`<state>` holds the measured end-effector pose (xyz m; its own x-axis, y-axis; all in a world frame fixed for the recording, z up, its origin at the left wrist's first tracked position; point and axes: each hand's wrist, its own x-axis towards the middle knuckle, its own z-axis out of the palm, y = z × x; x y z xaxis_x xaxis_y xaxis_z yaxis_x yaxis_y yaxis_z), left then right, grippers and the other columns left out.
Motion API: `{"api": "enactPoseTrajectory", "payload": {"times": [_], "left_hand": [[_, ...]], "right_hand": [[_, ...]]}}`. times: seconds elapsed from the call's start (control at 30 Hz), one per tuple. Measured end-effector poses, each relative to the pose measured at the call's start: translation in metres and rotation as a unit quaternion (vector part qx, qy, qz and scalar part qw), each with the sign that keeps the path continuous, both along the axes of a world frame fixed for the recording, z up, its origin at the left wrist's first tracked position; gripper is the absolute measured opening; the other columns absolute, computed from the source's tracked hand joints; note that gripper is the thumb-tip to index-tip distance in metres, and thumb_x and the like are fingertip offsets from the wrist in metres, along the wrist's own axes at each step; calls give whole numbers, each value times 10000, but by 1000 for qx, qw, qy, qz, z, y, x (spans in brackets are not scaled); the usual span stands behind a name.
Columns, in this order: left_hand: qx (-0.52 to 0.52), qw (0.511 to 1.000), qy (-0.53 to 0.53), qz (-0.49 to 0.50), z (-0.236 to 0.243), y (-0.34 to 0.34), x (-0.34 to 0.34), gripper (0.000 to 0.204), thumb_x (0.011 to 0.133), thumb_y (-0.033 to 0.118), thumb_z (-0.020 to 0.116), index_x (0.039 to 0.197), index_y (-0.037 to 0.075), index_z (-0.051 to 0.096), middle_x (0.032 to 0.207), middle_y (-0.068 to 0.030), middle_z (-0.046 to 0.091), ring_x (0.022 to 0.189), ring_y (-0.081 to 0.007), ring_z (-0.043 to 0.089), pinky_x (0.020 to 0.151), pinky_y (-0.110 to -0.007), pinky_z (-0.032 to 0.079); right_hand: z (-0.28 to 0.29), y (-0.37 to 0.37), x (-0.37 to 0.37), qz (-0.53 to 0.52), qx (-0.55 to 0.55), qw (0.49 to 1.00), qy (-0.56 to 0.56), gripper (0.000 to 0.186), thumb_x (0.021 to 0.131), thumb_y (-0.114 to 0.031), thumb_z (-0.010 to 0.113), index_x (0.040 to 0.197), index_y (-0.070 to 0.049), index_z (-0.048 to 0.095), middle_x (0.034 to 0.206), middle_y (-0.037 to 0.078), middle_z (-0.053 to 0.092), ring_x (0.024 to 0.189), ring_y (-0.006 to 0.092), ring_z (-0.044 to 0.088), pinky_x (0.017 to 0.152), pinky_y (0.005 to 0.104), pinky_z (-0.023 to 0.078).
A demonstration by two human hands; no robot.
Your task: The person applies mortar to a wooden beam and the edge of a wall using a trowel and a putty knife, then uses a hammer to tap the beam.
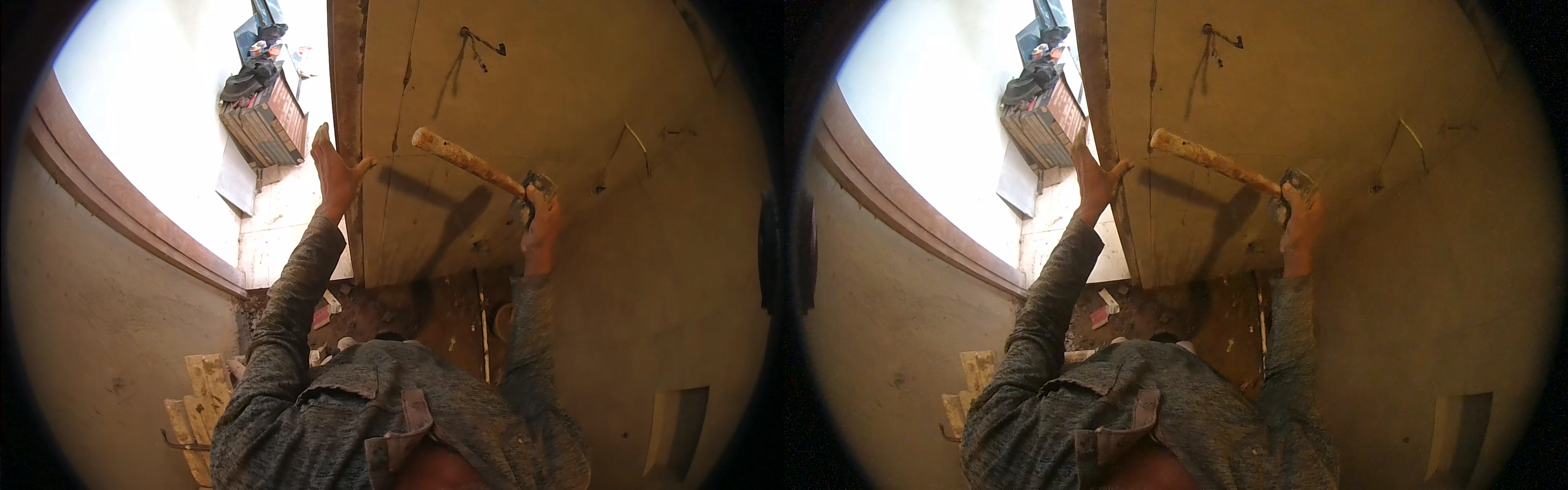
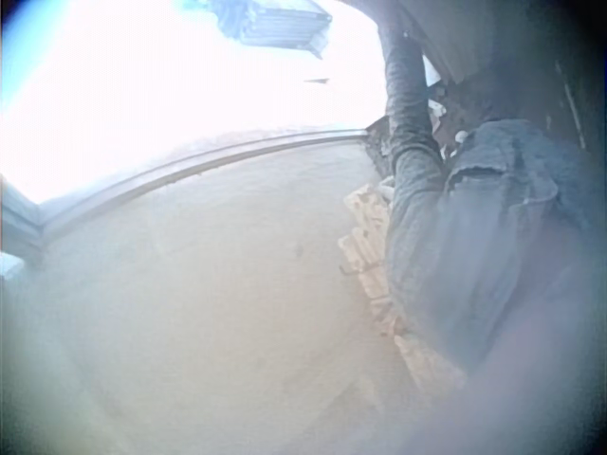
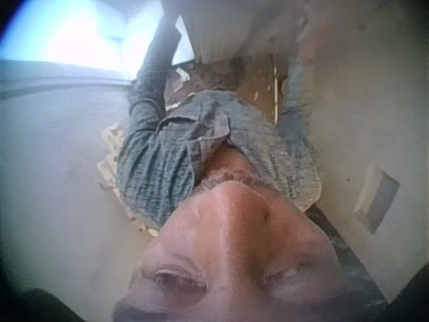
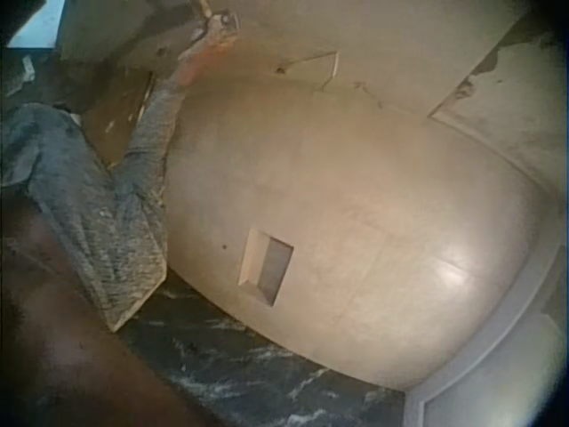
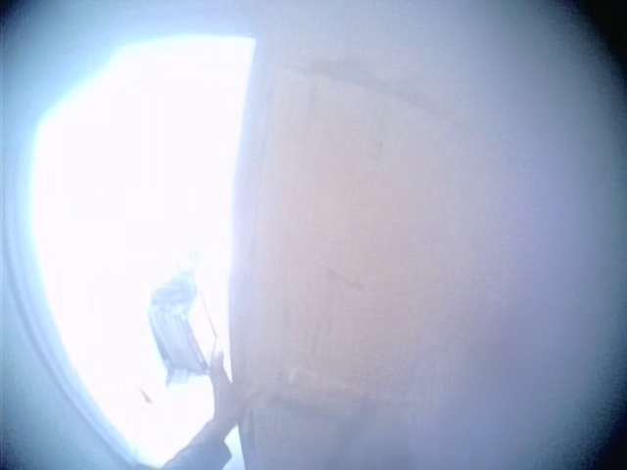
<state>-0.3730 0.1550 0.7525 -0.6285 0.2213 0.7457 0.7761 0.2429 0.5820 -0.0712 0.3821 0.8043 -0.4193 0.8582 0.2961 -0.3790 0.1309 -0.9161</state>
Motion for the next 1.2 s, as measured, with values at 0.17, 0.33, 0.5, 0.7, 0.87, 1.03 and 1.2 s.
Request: {"api": "enactPoseTrajectory", "payload": {"times": [0.17,0.33,0.5,0.7,0.87,1.03,1.2], "left_hand": [[13,1000,-14,3,-7,1,-3,1140,651,207,932,1499,-20,204,1454,-257,327,1348,-428,320,1146,-523,281],[12,1000,-17,8,-7,-1,-7,1145,646,224,937,1500,-18,214,1460,-252,325,1362,-425,307,1152,-528,273],[16,999,-27,-1,-18,-8,-19,1143,656,259,936,1504,-13,219,1470,-246,320,1371,-421,298,1155,-526,270],[25,1000,0,-6,-24,-17,-22,1120,686,276,920,1509,-14,218,1474,-246,319,1373,-410,295,1154,-522,267],[21,1000,-1,-16,-22,-18,-16,1077,716,249,899,1509,-17,221,1471,-251,325,1371,-408,297,1158,-519,264],[19,1000,-12,-20,-25,-17,-18,1071,737,269,885,1517,-9,206,1471,-246,331,1382,-416,301,1166,-539,242],[6,1000,0,-13,-27,-17,-21,1051,744,267,879,1511,-12,216,1465,-251,335,1383,-417,302,1167,-538,244]], "right_hand": [[0,-18,-15,-26,-43,999,-3,275,848,-108,746,1092,-54,631,972,26,649,858,145,633,767,309,527],[0,-15,-27,-4,-40,999,16,294,852,-114,751,1111,-55,626,988,26,650,871,149,635,772,306,531],[-3,-18,-35,-2,-10,999,36,253,884,-149,737,1081,-57,609,959,28,649,817,133,642,705,295,543],[-20,-18,-21,-37,-40,998,30,186,900,-137,718,1050,-67,633,962,22,654,832,140,650,717,296,541],[-25,-29,-9,-32,-65,996,42,214,894,-139,712,1073,-62,624,997,20,630,905,153,620,790,323,513],[-40,-29,-1,-39,-52,997,34,155,909,-134,692,1037,-73,629,953,7,624,853,136,605,745,312,506],[-58,-32,12,-22,-56,998,28,169,893,-145,697,1025,-74,619,971,6,603,893,153,583,807,323,479]]}}
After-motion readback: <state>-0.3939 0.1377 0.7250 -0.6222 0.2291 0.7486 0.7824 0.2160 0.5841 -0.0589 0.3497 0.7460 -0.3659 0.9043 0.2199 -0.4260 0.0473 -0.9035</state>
